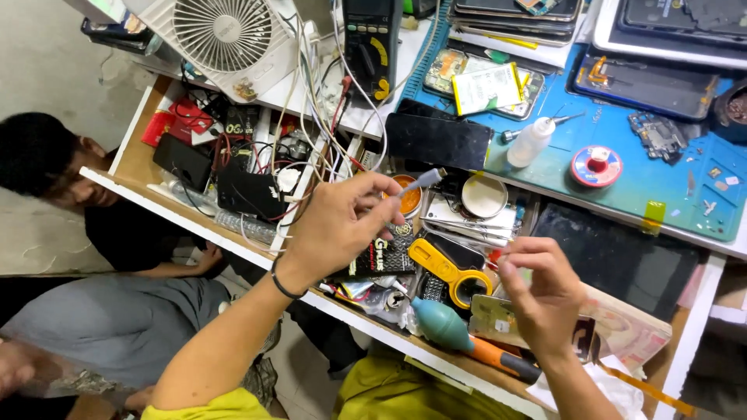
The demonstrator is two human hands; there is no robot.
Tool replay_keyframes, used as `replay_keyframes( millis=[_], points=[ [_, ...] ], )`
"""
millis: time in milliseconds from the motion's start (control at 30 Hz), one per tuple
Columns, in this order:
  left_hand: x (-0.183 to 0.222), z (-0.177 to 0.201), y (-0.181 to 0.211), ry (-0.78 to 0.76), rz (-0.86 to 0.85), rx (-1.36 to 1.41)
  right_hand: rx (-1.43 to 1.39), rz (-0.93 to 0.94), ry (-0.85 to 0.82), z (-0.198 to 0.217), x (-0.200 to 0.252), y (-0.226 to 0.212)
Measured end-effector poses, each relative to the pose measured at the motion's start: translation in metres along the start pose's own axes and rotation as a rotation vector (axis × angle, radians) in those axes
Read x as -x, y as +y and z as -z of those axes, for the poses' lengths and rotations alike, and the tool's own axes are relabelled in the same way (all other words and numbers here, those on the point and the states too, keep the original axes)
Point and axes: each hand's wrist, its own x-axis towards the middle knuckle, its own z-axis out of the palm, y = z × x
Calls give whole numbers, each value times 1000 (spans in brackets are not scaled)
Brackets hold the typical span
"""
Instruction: The person is preparing wires and electronic components for mobile phone repair on a workbench, using tweezers and a magnifying glass.
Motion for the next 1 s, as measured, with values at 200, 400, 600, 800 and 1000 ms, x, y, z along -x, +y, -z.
replay_keyframes(
  millis=[200,400,600,800,1000],
  points=[
    [8,-75,-46,-128,158,413,-430,-80,-185,-41,32,-4],
    [26,-111,-87,-46,273,589,-574,-242,-183,-54,35,1],
    [38,-85,-106,6,294,528,-643,-326,-182,-86,33,21],
    [40,-22,-53,-42,43,105,-628,-273,-153,-94,10,16],
    [49,-17,-25,-307,-201,-267,-592,-297,-76,-81,3,46]
  ],
)
